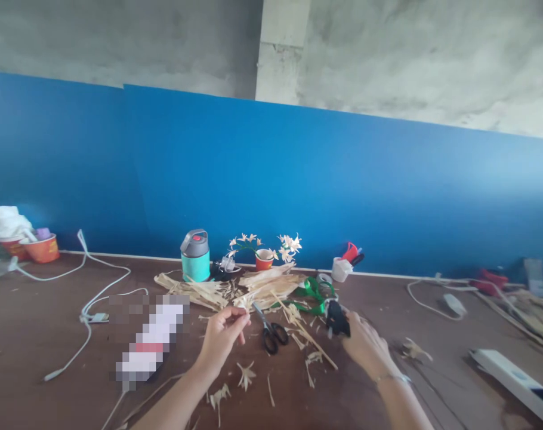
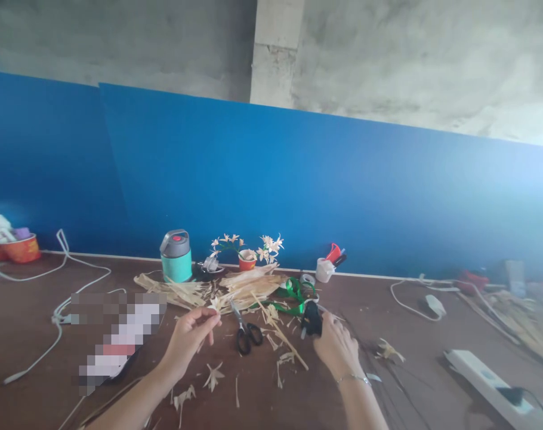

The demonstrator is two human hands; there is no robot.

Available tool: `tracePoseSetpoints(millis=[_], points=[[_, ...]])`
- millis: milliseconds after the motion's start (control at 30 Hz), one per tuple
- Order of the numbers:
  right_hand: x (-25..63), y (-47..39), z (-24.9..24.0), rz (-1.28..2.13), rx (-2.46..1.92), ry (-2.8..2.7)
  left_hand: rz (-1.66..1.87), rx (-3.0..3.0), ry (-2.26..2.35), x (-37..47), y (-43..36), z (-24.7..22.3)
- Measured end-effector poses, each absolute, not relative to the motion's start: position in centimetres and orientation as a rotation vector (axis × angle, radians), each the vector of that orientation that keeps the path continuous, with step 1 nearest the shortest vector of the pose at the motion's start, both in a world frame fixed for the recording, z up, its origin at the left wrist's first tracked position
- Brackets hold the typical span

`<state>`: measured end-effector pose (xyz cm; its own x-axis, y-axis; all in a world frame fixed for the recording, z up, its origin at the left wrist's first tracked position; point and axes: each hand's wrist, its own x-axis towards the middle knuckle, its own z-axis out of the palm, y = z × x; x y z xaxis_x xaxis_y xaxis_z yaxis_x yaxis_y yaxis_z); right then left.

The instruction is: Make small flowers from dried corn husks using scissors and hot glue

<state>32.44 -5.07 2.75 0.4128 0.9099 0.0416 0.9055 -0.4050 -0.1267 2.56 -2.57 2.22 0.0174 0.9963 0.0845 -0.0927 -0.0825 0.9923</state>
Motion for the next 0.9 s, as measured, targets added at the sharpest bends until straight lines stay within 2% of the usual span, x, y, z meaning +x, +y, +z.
tracePoseSetpoints(millis=[167, 267, 400, 533, 900], points=[[30.6, -4.9, 3.9, -0.033, -2.112, -1.522, 1.285, 1.133, 1.062, 2.7, -2.5, 2.3], [27.3, -5.3, 4.5, 0.159, -1.631, -1.620, 1.272, 1.097, 1.050, 2.7, -2.6, 2.3], [22.8, -6.0, 4.8, 0.315, -1.352, -1.762, 1.256, 1.091, 1.083, 2.6, -2.6, 2.4], [20.6, -6.3, 4.8, 0.366, -1.267, -1.920, 1.275, 1.082, 1.082, 2.7, -2.6, 2.4], [19.5, -5.9, 2.5, 0.248, -1.318, -1.946, 1.244, 1.054, 1.059, 2.8, -2.4, 2.2]])
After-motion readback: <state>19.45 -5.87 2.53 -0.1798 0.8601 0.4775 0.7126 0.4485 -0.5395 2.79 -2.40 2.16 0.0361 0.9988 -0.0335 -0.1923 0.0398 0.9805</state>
